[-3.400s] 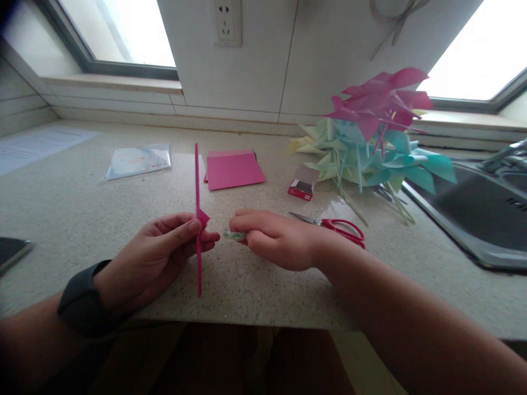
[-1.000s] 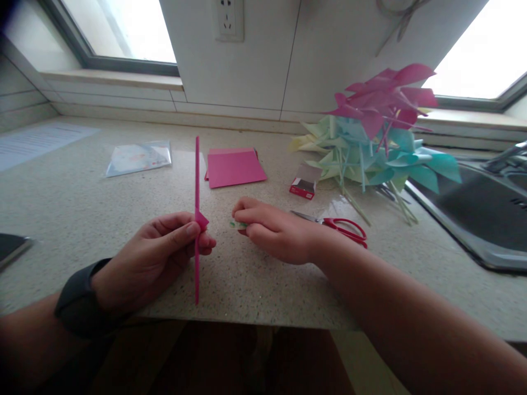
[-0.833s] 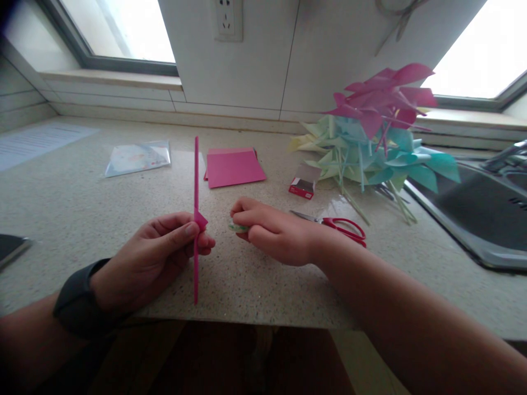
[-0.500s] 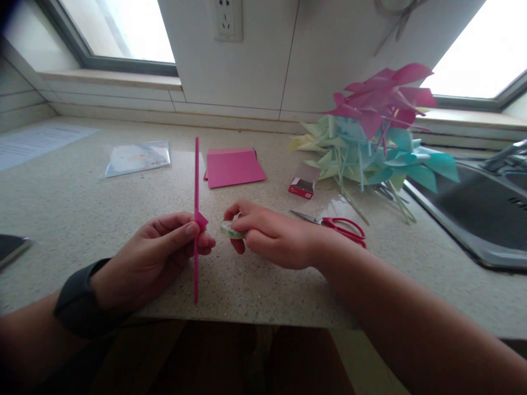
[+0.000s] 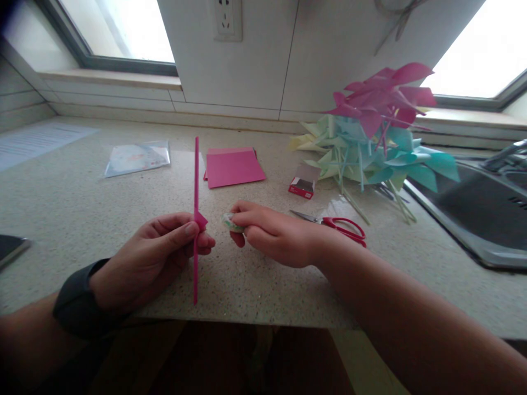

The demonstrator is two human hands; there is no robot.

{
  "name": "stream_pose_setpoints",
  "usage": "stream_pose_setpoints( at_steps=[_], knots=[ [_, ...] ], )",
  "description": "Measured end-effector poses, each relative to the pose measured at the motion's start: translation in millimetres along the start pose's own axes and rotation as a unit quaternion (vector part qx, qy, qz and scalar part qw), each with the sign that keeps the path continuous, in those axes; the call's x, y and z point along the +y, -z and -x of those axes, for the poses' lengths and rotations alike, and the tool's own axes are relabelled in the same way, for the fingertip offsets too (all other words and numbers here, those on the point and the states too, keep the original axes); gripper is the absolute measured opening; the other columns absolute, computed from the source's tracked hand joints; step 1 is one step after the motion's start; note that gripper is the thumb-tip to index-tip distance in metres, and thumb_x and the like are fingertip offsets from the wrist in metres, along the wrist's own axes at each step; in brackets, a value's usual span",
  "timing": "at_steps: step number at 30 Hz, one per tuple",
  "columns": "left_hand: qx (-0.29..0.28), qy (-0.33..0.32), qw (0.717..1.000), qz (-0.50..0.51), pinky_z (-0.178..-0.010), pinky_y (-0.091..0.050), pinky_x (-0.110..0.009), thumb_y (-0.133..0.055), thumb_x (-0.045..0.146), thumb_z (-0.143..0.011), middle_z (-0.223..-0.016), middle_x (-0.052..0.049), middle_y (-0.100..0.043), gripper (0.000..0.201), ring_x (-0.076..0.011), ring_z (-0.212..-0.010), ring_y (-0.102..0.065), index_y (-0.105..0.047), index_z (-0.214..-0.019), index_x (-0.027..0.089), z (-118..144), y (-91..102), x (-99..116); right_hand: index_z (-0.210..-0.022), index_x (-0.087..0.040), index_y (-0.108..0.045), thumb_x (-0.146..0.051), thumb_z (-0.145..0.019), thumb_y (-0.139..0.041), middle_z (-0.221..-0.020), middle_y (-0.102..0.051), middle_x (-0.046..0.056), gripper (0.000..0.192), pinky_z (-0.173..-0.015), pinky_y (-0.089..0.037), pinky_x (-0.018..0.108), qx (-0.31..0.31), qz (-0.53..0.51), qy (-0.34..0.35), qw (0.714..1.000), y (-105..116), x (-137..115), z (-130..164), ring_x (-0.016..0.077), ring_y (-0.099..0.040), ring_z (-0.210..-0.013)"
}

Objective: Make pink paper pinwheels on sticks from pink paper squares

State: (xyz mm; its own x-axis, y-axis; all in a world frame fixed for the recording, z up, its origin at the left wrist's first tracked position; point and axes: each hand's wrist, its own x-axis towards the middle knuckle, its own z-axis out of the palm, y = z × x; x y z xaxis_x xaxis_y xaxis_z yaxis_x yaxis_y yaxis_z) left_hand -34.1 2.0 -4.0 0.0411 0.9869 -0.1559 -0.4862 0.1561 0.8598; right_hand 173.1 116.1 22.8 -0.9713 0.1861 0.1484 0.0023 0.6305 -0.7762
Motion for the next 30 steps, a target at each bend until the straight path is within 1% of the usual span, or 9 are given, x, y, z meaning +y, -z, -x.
stream_pose_setpoints(
  at_steps=[4, 7, 9, 12, 17, 21, 26, 30],
  knots=[
    [0.003, -0.002, 1.0, -0.003, -0.072, -0.058, -0.018, -0.085, 0.028, -0.078, -0.074, -0.003, -0.079, 0.014, -0.0116, -0.069, -0.073, -0.078, -0.082, 0.016, 0.2, 0.6, -0.5, -0.083, -0.02, -0.049, -0.02, -0.098, -0.036, -0.093, -0.048, 0.004, 0.019, -0.081, -0.042, 0.036, 0.009, 0.013, -0.007, 1.0, -0.7, 2.9, 1.6, 0.018, -0.047, -0.084],
    [0.003, -0.001, 1.0, -0.004, -0.072, -0.058, -0.019, -0.085, 0.028, -0.078, -0.074, -0.004, -0.078, 0.014, -0.012, -0.069, -0.073, -0.078, -0.082, 0.016, 0.2, 1.0, -0.3, -0.086, -0.021, -0.05, -0.023, -0.099, -0.036, -0.096, -0.049, 0.004, 0.019, -0.083, -0.042, 0.036, 0.013, 0.026, 0.003, 1.0, -0.2, 5.5, 2.0, 0.0183, -0.048, -0.088],
    [0.001, -0.002, 1.0, -0.004, -0.072, -0.058, -0.019, -0.085, 0.028, -0.078, -0.074, -0.003, -0.078, 0.014, -0.0117, -0.069, -0.073, -0.078, -0.082, 0.016, 0.4, 1.1, -0.1, -0.087, -0.02, -0.051, -0.022, -0.097, -0.037, -0.097, -0.05, 0.005, 0.017, -0.084, -0.041, 0.037, -0.003, 0.036, -0.001, 0.999, 0.7, 5.7, 1.1, 0.0187, -0.049, -0.089],
    [-0.001, -0.003, 1.0, -0.004, -0.072, -0.057, -0.017, -0.085, 0.028, -0.079, -0.074, -0.003, -0.079, 0.014, -0.0109, -0.07, -0.073, -0.078, -0.083, 0.017, 1.1, 1.0, -0.2, -0.083, -0.019, -0.05, -0.02, -0.094, -0.038, -0.096, -0.052, 0.006, 0.016, -0.082, -0.04, 0.038, -0.022, 0.044, -0.013, 0.999, 1.9, 3.8, -1.1, 0.0194, -0.049, -0.087],
    [-0.001, 0.001, 1.0, -0.007, -0.072, -0.057, -0.016, -0.085, 0.028, -0.079, -0.074, -0.003, -0.079, 0.014, -0.0103, -0.07, -0.073, -0.078, -0.082, 0.017, 0.7, 0.4, -0.2, -0.077, -0.021, -0.045, -0.016, -0.087, -0.038, -0.09, -0.05, 0.005, 0.013, -0.078, -0.039, 0.038, -0.006, 0.055, -0.011, 0.998, 1.1, 3.2, -1.7, 0.0198, -0.048, -0.083],
    [0.001, 0.002, 1.0, -0.005, -0.071, -0.057, -0.017, -0.086, 0.029, -0.077, -0.073, -0.003, -0.079, 0.015, -0.0108, -0.069, -0.072, -0.078, -0.081, 0.017, -0.3, -0.6, 0.0, -0.077, -0.021, -0.044, -0.016, -0.088, -0.038, -0.089, -0.05, 0.004, 0.014, -0.077, -0.039, 0.037, 0.003, 0.05, 0.002, 0.999, 0.8, 5.2, -1.3, 0.0188, -0.048, -0.082],
    [0.006, -0.001, 1.0, -0.009, -0.072, -0.058, -0.02, -0.086, 0.029, -0.077, -0.074, -0.003, -0.079, 0.015, -0.0123, -0.069, -0.073, -0.078, -0.081, 0.017, 0.6, -0.8, -0.2, -0.074, -0.021, -0.042, -0.019, -0.088, -0.039, -0.088, -0.05, 0.004, 0.015, -0.075, -0.038, 0.036, -0.024, 0.049, -0.007, 0.998, 2.8, 2.9, -3.4, 0.0175, -0.047, -0.079],
    [0.001, -0.002, 1.0, -0.006, -0.072, -0.057, -0.017, -0.085, 0.028, -0.078, -0.073, -0.003, -0.079, 0.013, -0.0111, -0.069, -0.072, -0.078, -0.081, 0.017, 0.6, 0.5, -0.3, -0.074, -0.021, -0.041, -0.017, -0.087, -0.038, -0.09, -0.051, 0.005, 0.013, -0.077, -0.037, 0.036, -0.031, 0.054, -0.009, 0.998, 2.7, 1.7, -3.9, 0.018, -0.047, -0.081]
  ],
)
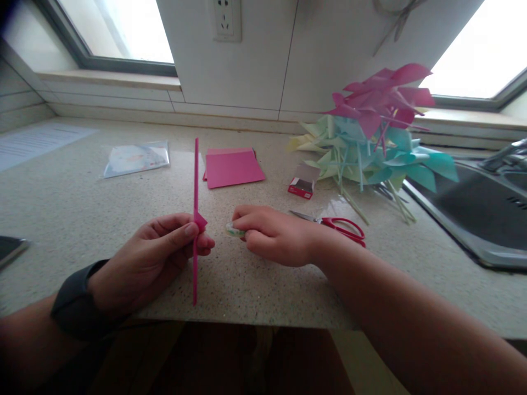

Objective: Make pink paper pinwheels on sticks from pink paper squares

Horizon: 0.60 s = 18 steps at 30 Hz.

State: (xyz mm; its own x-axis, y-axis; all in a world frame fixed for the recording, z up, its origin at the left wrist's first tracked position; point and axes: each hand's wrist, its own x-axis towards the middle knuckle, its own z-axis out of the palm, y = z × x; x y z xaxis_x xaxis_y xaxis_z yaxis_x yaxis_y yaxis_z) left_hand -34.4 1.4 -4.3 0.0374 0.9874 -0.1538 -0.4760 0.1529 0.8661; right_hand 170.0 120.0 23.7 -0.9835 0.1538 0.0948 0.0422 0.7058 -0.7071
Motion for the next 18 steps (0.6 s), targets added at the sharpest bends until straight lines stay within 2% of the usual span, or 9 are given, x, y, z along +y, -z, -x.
stream_pose_setpoints(
  at_steps=[9, 15, 18],
  knots=[
    [-0.003, 0.001, 1.0, 0.004, -0.072, -0.056, -0.017, -0.085, 0.028, -0.079, -0.074, -0.003, -0.079, 0.013, -0.0108, -0.07, -0.073, -0.078, -0.082, 0.017, 0.9, -0.7, 0.6, -0.077, -0.02, -0.045, -0.018, -0.088, -0.038, -0.091, -0.052, 0.005, 0.014, -0.076, -0.038, 0.037, -0.003, -0.005, -0.009, 1.0, -0.4, -0.4, 0.5, 0.0181, -0.047, -0.081],
    [-0.014, -0.002, 1.0, 0.005, -0.073, -0.057, -0.016, -0.083, 0.028, -0.081, -0.075, -0.002, -0.079, 0.012, -0.01, -0.071, -0.073, -0.078, -0.083, 0.017, 0.5, 1.9, -1.5, -0.08, -0.018, -0.054, -0.023, -0.096, -0.039, -0.09, -0.054, 0.005, 0.023, -0.077, -0.041, 0.036, -0.001, 0.002, -0.008, 1.0, -0.2, 0.2, -0.7, 0.0179, -0.05, -0.08],
    [-0.016, -0.007, 1.0, 0.007, -0.073, -0.058, -0.015, -0.082, 0.026, -0.083, -0.075, -0.001, -0.079, 0.01, -0.0097, -0.071, -0.074, -0.078, -0.084, 0.017, 0.5, 2.6, -1.8, -0.083, -0.016, -0.061, -0.026, -0.101, -0.042, -0.107, -0.056, 0.009, 0.028, -0.09, -0.043, 0.039, 0.021, 0.015, -0.013, 1.0, -1.0, 2.2, -0.6, 0.0204, -0.056, -0.099]
  ],
)
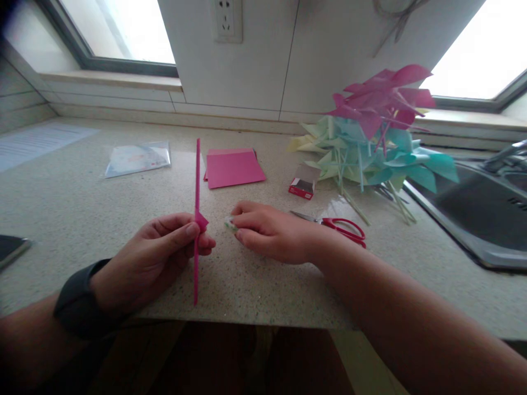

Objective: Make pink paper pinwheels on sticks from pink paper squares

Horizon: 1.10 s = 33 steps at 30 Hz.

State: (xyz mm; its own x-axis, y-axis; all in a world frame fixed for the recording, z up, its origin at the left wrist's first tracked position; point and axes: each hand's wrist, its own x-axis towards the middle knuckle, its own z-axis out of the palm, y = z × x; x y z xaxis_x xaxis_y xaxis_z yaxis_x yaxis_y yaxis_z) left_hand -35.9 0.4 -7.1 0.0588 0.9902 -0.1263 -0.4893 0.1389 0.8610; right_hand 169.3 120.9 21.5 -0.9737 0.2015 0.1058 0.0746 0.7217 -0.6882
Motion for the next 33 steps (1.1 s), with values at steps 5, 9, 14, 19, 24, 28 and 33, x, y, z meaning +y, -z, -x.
stream_pose_setpoints(
  at_steps=[5, 9, 14, 19, 24, 28, 33],
  knots=[
    [-0.005, -0.004, 1.0, 0.007, -0.075, -0.058, -0.016, -0.081, 0.025, -0.084, -0.075, -0.001, -0.079, 0.009, -0.0096, -0.072, -0.074, -0.079, -0.084, 0.017, -1, -0.6, 0, -0.087, -0.018, -0.068, -0.025, -0.101, -0.052, -0.124, -0.061, 0.011, 0.022, -0.103, -0.042, 0.041, 0.057, 0.027, 0.022, 0.998, -1, 2, 1, 0.0211, -0.057, -0.117],
    [-0.007, -0.006, 1.0, 0.005, -0.075, -0.058, -0.016, -0.079, 0.025, -0.085, -0.076, -0.001, -0.079, 0.008, -0.0092, -0.071, -0.074, -0.079, -0.086, 0.017, -3, -0.4, -1, -0.084, -0.02, -0.059, -0.03, -0.093, -0.068, -0.116, -0.07, 0.01, 0.016, -0.098, -0.048, 0.039, 0.098, -0.021, 0.007, 0.995, -4, 4, 0, 0.0212, -0.064, -0.112],
    [0.0, -0.004, 1.0, 0.003, -0.074, -0.058, -0.017, -0.08, 0.026, -0.084, -0.075, -0.001, -0.079, 0.009, -0.01, -0.071, -0.073, -0.079, -0.086, 0.017, -1, 0.0, -1, -0.09, -0.023, -0.042, -0.032, -0.076, -0.085, -0.109, -0.067, 0.006, 0.047, -0.08, -0.056, 0.035, 0.144, -0.187, -0.051, 0.97, -11, 12, 0, 0.0192, -0.068, -0.094],
    [-0.006, -0.005, 1.0, 0.01, -0.074, -0.057, -0.016, -0.081, 0.025, -0.084, -0.075, -0.001, -0.078, 0.009, -0.0091, -0.071, -0.073, -0.078, -0.085, 0.017, -2, 0.4, -1, -0.092, -0.019, -0.054, -0.033, -0.09, -0.069, -0.094, -0.059, 0.003, 0.021, -0.068, -0.047, 0.028, 0.132, -0.035, -0.063, 0.989, -8, 8, -1, 0.0131, -0.055, -0.077],
    [-0.008, -0.007, 1.0, 0.008, -0.073, -0.057, -0.015, -0.08, 0.025, -0.084, -0.075, -0.001, -0.078, 0.009, -0.0091, -0.071, -0.073, -0.078, -0.085, 0.017, -2, 0.1, -1, -0.076, -0.017, -0.057, -0.032, -0.101, -0.051, -0.097, -0.054, 0.005, 0.029, -0.082, -0.045, 0.032, 0.088, 0.003, -0.04, 0.995, -2, 2, -1, 0.015, -0.055, -0.086],
    [0.002, -0.008, 1.0, 0.007, -0.074, -0.058, -0.017, -0.081, 0.025, -0.083, -0.075, 0.0, -0.077, 0.01, -0.01, -0.071, -0.073, -0.078, -0.084, 0.016, -1, -0.7, -1, -0.079, -0.016, -0.059, -0.03, -0.103, -0.039, -0.109, -0.052, 0.008, 0.034, -0.089, -0.044, 0.036, 0.048, -0.035, -0.058, 0.997, -2, 3, 0, 0.0176, -0.054, -0.094],
    [0.01, -0.004, 1.0, 0.002, -0.076, -0.058, -0.018, -0.08, 0.024, -0.084, -0.076, -0.001, -0.077, 0.008, -0.0102, -0.072, -0.073, -0.078, -0.085, 0.016, -1, -0.9, -1, -0.083, -0.017, -0.056, -0.021, -0.091, -0.04, -0.107, -0.05, 0.009, 0.018, -0.086, -0.044, 0.038, 0.067, -0.112, -0.031, 0.991, -2, 3, 2, 0.0208, -0.052, -0.096]
  ],
)
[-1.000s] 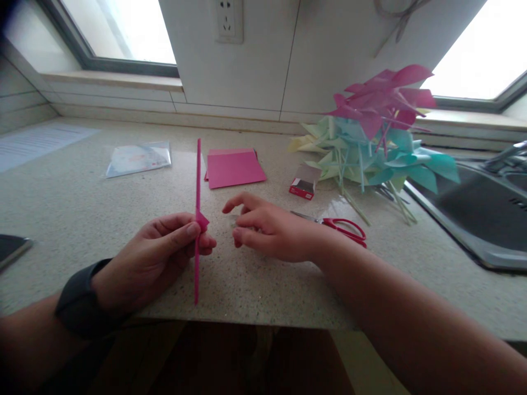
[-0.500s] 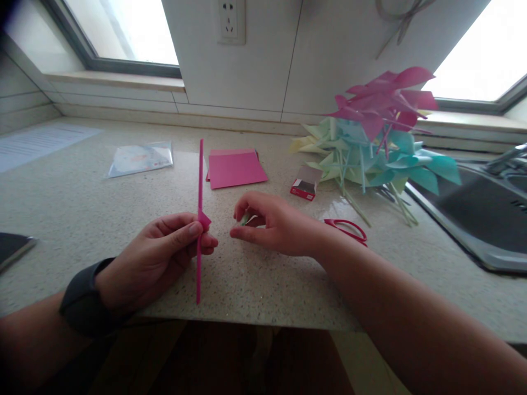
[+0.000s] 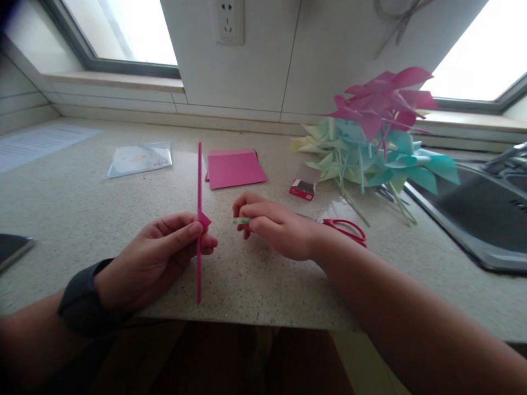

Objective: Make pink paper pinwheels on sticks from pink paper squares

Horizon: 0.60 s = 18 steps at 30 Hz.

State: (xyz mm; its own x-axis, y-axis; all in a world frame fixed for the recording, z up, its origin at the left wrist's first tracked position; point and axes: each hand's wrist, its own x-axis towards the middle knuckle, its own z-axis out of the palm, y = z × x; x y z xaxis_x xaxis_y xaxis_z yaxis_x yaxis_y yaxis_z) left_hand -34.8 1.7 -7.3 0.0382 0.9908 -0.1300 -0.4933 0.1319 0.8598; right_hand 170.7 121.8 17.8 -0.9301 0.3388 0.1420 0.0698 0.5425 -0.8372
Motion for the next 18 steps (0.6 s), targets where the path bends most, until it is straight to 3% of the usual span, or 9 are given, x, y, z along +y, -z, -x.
stream_pose_setpoints(
  at_steps=[3, 8, 18],
  knots=[
    [-0.003, 0.001, 1.0, -0.001, -0.075, -0.058, -0.017, -0.08, 0.024, -0.084, -0.075, -0.001, -0.077, 0.008, -0.0101, -0.072, -0.073, -0.078, -0.085, 0.016, 0, 0.3, 0, -0.081, -0.018, -0.055, -0.019, -0.087, -0.04, -0.107, -0.054, 0.01, 0.016, -0.083, -0.045, 0.038, 0.018, 0.002, 0.002, 1.0, 0, -2, -1, 0.0207, -0.053, -0.093],
    [-0.013, 0.002, 1.0, -0.009, -0.076, -0.057, -0.017, -0.077, 0.024, -0.087, -0.076, -0.001, -0.078, 0.008, -0.0092, -0.073, -0.072, -0.078, -0.087, 0.017, 0, 2.9, 0, -0.082, -0.019, -0.056, -0.017, -0.088, -0.044, -0.107, -0.061, 0.009, 0.013, -0.087, -0.044, 0.038, -0.013, 0.039, 0.035, 0.999, -1, 0, -2, 0.0217, -0.057, -0.097],
    [-0.065, -0.004, 0.997, -0.049, -0.079, -0.054, -0.017, -0.073, 0.026, -0.091, -0.081, 0.0, -0.078, 0.009, -0.0087, -0.078, -0.071, -0.077, -0.086, 0.019, 0, 3.5, 0, -0.084, -0.019, -0.056, -0.02, -0.09, -0.04, -0.1, -0.056, 0.007, 0.017, -0.094, -0.045, 0.04, -0.076, -0.006, 0.032, 0.997, -13, -8, -5, 0.0215, -0.055, -0.096]
  ],
)
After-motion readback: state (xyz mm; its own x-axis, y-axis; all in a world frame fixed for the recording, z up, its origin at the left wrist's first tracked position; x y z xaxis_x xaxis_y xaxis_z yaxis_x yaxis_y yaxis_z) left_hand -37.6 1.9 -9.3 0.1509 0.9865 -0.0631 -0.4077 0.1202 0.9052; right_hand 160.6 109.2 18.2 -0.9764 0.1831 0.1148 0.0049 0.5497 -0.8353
